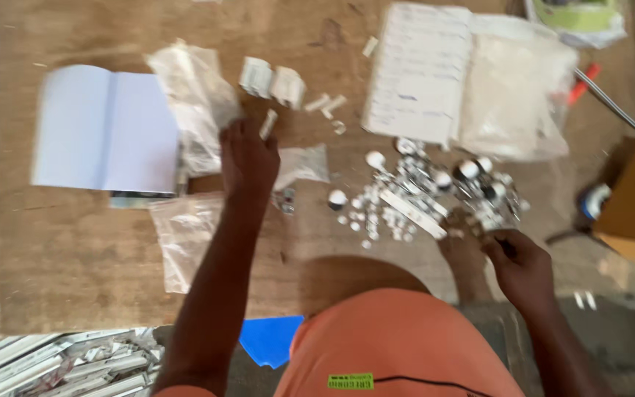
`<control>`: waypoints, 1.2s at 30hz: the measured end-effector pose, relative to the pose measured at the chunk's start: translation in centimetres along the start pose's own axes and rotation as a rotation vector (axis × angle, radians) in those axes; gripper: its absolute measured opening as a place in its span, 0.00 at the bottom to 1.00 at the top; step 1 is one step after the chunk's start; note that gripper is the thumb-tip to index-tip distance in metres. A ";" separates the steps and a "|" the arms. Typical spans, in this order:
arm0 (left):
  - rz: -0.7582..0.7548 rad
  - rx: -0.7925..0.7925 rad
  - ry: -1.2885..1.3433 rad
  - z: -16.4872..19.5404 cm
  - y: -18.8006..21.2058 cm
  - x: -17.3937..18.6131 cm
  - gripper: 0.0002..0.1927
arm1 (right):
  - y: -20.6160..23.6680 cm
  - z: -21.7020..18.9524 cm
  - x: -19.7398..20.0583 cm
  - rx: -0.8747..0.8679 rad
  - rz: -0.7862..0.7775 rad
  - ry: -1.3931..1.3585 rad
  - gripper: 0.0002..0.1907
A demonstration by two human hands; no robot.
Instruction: The person sorts small hardware components on a wooden workbench. They open a plastic bag containing screws, then pour a box of white plastic fittings onto the table and separate them by type. The person handles the items by hand and places them into small piles.
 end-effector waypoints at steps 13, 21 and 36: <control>-0.279 -0.672 0.284 22.7 15.2 -8.7 0.19 | 4.1 3.9 3.2 0.034 0.061 0.219 0.13; -0.179 -0.555 0.237 22.4 18.8 -6.9 0.13 | -1.9 4.8 5.6 0.353 0.011 0.367 0.16; -0.026 -0.579 0.037 33.0 15.5 -9.3 0.17 | -7.6 3.3 6.6 0.533 -0.545 0.597 0.26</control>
Point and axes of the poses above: each hand's wrist, its own y-axis away from the middle knuckle, its own x-axis out of the back of the hand, z = x × y, the point moved 7 cm from there along -y, towards the middle knuckle, and after that the axes turned 12 degrees about -y, right-handed, at the moved point
